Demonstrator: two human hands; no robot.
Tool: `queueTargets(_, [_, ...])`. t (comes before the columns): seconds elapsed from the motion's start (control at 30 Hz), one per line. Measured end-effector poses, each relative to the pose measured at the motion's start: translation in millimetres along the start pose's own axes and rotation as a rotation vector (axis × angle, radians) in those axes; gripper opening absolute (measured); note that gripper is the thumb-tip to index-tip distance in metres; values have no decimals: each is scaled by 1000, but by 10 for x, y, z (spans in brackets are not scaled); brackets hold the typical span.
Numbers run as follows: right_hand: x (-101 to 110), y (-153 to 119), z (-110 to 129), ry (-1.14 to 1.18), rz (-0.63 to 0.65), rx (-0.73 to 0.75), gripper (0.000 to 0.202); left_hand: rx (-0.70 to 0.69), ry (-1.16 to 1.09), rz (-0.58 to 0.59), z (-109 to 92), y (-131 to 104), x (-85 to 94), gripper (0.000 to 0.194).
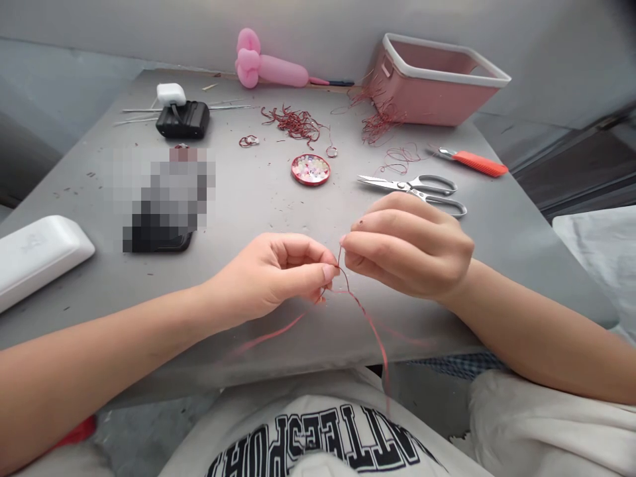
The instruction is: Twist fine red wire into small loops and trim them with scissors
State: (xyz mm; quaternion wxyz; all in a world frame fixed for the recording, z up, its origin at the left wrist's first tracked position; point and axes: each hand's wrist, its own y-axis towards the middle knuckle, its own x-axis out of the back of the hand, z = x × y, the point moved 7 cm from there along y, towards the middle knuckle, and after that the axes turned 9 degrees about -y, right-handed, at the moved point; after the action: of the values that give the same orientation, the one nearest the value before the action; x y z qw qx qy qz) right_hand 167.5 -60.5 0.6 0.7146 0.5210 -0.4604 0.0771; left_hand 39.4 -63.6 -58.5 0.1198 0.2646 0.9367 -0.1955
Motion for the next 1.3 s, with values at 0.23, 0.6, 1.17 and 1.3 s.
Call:
queueTargets(0.23, [-213, -59, -146, 537, 298, -545, 21, -217, 205, -151, -132, -58, 100, 9])
queueTargets(0.6, [-293, -173, -144, 940, 219, -860, 7, -234, 295, -169, -139, -72, 93, 12])
queueTargets(1.17, [170, 31, 289, 123, -29, 126, 19, -275, 86, -240, -185, -109, 124, 7])
queueTargets(1.3, [186, 15, 283, 90, -21, 131, 18, -271, 72, -228, -174, -110, 134, 6])
